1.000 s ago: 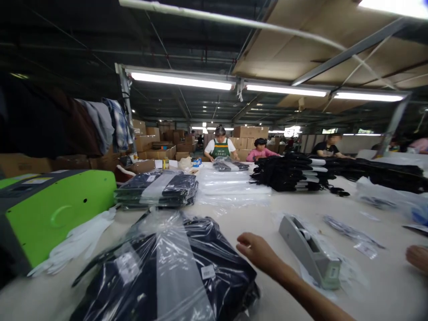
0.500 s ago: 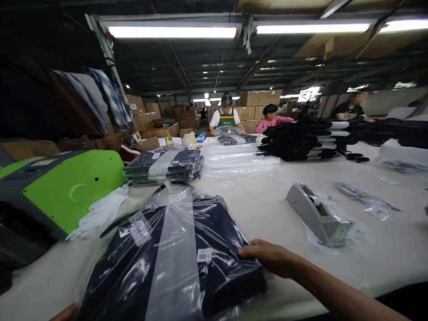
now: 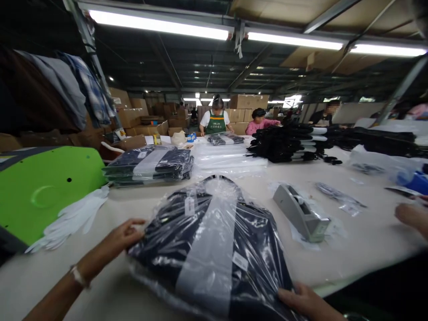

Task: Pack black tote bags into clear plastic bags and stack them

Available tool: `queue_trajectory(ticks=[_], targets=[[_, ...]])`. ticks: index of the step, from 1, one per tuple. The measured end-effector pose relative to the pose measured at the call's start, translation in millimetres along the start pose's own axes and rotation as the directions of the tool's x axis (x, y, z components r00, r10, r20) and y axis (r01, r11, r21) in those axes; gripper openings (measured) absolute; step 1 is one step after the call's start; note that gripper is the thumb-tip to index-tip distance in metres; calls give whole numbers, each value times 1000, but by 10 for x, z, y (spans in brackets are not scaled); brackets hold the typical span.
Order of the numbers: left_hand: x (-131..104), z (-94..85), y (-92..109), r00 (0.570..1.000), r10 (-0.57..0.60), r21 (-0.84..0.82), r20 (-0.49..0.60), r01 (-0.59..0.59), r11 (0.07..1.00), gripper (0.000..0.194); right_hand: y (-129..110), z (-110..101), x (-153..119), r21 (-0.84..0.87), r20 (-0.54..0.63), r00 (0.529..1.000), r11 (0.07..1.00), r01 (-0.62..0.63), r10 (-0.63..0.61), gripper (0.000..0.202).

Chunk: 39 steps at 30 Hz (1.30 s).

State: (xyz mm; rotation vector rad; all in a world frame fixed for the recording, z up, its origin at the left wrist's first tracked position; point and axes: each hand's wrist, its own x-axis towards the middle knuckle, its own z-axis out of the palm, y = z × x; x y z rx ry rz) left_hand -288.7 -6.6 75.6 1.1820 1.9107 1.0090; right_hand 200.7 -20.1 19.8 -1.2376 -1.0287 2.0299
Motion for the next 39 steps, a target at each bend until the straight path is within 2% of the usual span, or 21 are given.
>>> queue_trajectory(ticks=[2,3,4,5,6,9,10,11,12,14,15,17,20,22,23,24,25,27,30,32,39], targets=[[430,-3,306,981,126,228,-145,-91,969,66,17,305,159,151,-5,999,987,45,-45,49],[560,46,447,940,241,326,-242,-156,933,65,7,453,272,205,-14,997,976,79,-78,48],[616,128,571,896,344,375,-280,-227,899,62,-13,588,400,248,-28,994,963,111,-107,47],[593,237,670,868,407,378,-285,-289,880,57,-40,704,532,281,-46,991,951,131,-123,48],[499,366,735,861,438,343,-260,-341,875,49,-74,800,657,311,-65,990,940,141,-127,49],[-43,796,686,896,443,214,-32,-426,879,22,-180,950,898,387,-66,992,914,121,-103,50],[-247,933,594,918,395,164,40,-396,903,22,-208,953,921,405,-40,995,909,100,-91,50],[-439,1058,479,944,303,99,135,-317,943,27,-228,935,917,413,-3,997,908,68,-74,48],[-611,1169,359,949,183,20,255,-195,981,31,-240,901,894,409,40,998,912,28,-49,46],[-881,1359,161,897,0,-145,441,71,987,35,-244,811,818,359,125,992,931,-57,12,42],[-980,1442,107,864,-40,-235,501,181,955,39,-243,770,779,319,157,987,944,-81,31,41],[-1109,1600,100,829,-29,-431,559,320,844,49,-245,711,724,214,204,979,975,-66,22,40],[-1165,1830,234,842,-34,-633,539,431,643,47,-293,669,686,-85,180,983,995,42,-26,42],[-1147,1953,315,865,-95,-688,492,454,566,42,-353,628,640,-417,91,986,894,167,-141,45],[-1133,1994,338,876,-124,-701,465,451,553,40,-385,599,601,-578,41,967,783,229,-252,46],[-1119,2018,350,882,-140,-705,450,447,551,38,-413,567,552,-707,14,921,648,284,-388,46],[-1108,2024,354,884,-142,-704,446,444,554,38,-434,538,499,-791,23,851,511,337,-525,41],[-1101,1995,351,878,-126,-699,462,448,558,38,-450,501,409,-851,139,685,268,452,-716,26],[-1119,1915,361,858,-87,-686,505,461,563,39,-421,522,396,-768,426,480,-26,640,-766,24],[-1132,1888,383,858,-84,-664,506,450,597,41,-396,567,468,-710,526,416,-114,695,-742,25],[-1039,2015,364,920,-109,-520,375,307,797,46,-294,753,665,-611,614,347,-148,778,-709,15]])
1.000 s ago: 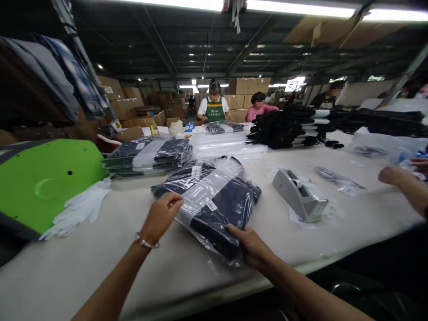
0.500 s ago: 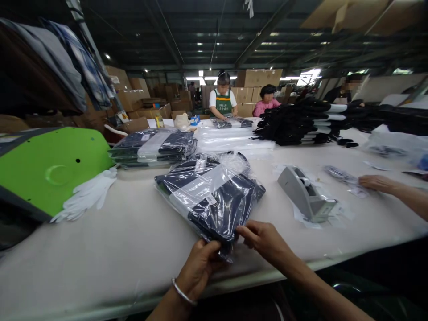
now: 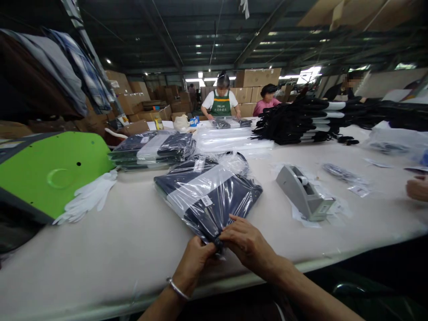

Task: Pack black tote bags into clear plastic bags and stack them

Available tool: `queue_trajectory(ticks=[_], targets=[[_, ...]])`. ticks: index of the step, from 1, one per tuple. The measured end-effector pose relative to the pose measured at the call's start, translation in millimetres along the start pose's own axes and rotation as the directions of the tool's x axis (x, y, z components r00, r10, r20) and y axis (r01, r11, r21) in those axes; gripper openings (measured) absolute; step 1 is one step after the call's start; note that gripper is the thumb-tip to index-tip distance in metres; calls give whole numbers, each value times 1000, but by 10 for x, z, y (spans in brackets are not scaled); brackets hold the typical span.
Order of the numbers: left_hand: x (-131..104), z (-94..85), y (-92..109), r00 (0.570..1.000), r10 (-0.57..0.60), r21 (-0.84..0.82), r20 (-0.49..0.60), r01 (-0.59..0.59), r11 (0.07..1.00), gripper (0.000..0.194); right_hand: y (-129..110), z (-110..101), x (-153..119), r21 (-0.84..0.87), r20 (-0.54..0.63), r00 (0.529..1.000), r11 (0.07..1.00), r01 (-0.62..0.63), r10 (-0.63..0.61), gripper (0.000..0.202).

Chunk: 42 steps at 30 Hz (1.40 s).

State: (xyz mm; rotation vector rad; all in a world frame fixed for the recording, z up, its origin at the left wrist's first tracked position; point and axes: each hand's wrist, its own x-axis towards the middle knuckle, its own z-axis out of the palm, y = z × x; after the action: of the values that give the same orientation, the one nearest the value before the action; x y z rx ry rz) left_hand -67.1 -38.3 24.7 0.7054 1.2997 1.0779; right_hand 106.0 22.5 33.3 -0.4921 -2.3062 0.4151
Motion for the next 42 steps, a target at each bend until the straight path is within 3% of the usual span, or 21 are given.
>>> queue_trajectory(ticks=[4,7,9,12,15,18,22,24,27,29,31,33,34,35,37,38,40,42], targets=[[71,-54,-49,998,23,154,-51,-14,988,52,-29,88,-74,-11,-58,998,999,-41,40,16],[39,-108,-20,998,-61,200,7,58,978,49,-20,65,-97,-8,-143,986,996,-86,84,13],[19,-133,1,995,-83,210,64,68,975,37,-30,38,-67,-42,-161,982,994,-104,96,11],[55,-128,-26,998,-16,282,57,-1,959,22,-77,43,2,-139,-116,987,982,-125,109,9],[131,-65,-83,999,21,333,30,-30,942,26,-123,101,20,-209,-123,985,967,-145,122,14],[130,-10,-33,998,-14,208,55,3,978,27,-161,149,-43,-204,-192,973,964,-169,130,16],[-1,-56,188,953,-94,-5,287,100,995,23,-224,181,-203,-157,-272,956,975,-158,111,16],[-36,-86,238,932,-124,-38,341,146,989,31,-247,212,-289,-140,-268,960,982,-124,83,24],[20,-51,150,956,-171,-4,238,177,984,52,-254,265,-400,-122,-246,967,987,-102,69,37],[95,20,46,977,-168,10,128,168,986,54,-249,263,-460,-103,-229,970,989,-103,77,44],[153,94,-21,992,-94,-49,84,98,994,48,-250,213,-519,-46,-226,969,992,-116,103,43],[169,149,-20,996,12,-149,86,1,989,41,-263,135,-579,100,-306,916,966,-238,258,28],[162,166,0,995,42,-188,89,-25,982,38,-275,97,-605,223,-336,847,909,-353,412,19],[149,178,26,995,51,-210,91,-31,977,37,-287,67,-622,377,-307,746,795,-476,592,21],[117,187,74,995,26,-218,95,-5,976,38,-307,38,-614,658,-28,511,401,-638,859,44],[104,188,88,995,15,-216,94,5,976,39,-309,40,-585,732,160,434,189,-654,887,53],[87,185,97,995,22,-203,96,-2,979,40,-285,65,-483,781,420,393,-106,-615,818,64],[77,184,93,994,27,-184,110,-6,983,40,-222,94,-355,765,525,386,-222,-605,759,63]])
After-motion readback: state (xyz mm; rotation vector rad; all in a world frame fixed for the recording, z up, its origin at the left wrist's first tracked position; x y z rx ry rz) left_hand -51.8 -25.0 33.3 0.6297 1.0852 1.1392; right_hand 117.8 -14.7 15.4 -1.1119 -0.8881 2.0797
